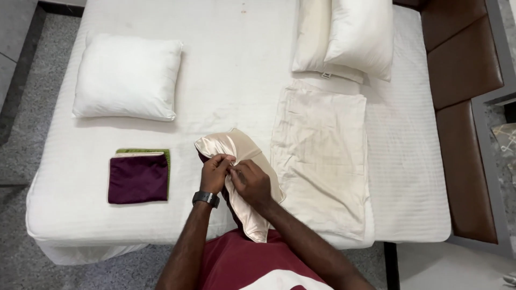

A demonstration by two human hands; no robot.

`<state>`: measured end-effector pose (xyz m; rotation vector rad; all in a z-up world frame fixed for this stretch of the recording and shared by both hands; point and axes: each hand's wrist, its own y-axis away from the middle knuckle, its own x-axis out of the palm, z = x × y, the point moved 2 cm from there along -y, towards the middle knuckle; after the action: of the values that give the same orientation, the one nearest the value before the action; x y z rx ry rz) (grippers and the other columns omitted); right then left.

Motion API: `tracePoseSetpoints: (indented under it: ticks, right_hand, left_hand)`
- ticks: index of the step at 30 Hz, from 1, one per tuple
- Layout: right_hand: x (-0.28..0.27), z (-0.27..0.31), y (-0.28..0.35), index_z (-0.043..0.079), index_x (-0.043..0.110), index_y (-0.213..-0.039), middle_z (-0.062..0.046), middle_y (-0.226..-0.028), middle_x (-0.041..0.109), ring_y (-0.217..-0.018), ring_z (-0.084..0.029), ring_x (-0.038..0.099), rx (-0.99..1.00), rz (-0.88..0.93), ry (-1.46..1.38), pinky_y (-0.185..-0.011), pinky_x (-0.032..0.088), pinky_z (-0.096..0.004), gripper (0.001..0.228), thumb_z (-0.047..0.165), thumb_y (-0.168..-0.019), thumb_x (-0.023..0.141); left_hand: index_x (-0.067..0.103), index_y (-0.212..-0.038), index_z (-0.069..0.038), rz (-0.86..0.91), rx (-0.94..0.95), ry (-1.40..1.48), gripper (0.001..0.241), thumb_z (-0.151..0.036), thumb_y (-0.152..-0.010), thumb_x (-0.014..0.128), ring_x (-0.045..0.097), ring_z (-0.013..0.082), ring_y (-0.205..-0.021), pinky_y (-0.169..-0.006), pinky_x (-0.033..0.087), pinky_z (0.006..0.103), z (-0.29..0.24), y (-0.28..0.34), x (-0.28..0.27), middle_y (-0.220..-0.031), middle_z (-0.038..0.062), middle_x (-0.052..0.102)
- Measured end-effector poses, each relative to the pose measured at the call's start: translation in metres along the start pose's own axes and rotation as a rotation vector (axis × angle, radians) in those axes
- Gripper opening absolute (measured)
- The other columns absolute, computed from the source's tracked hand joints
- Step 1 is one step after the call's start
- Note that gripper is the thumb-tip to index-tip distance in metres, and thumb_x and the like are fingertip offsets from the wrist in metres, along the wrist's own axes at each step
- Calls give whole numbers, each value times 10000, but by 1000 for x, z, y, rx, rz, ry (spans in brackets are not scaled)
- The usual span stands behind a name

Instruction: The person inserts a white pillow into a beige pillowcase on a bed, then removes it. They then fold a purple and green pillowcase and place it on the bed. Finally, they insert the same white pillow into the purple and green pillowcase.

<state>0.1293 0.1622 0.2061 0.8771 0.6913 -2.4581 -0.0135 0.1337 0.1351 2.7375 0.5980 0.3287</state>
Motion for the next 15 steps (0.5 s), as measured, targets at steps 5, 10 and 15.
tracePoseSetpoints:
  ticks: [5,10,15]
  right_hand:
    - [16,-42,3,27,749,-967,-70,-955,714,-856,-146,696,251,55,-469,-746,578,-290,81,99,-934,765]
    - [37,-91,7,27,751,-955,-57,-934,725,-851,-127,709,469,132,-745,-791,586,-279,103,129,-952,735]
    - [45,-89,7,28,758,-972,-64,-955,676,-840,-128,656,385,162,-525,-755,547,-297,156,183,-968,742]
  left_hand:
    - [651,-1192,-68,-27,118,-164,281,-138,-927,711,601,117,-806,-750,521,279,20,8,1,-873,1,650]
    - [638,-1189,-48,-127,417,-566,444,-86,-789,826,595,190,-860,-783,519,338,5,24,10,-906,45,686]
    - [641,-1135,-72,-204,334,-522,336,-43,-841,800,585,172,-869,-763,513,331,25,23,3,-927,32,670]
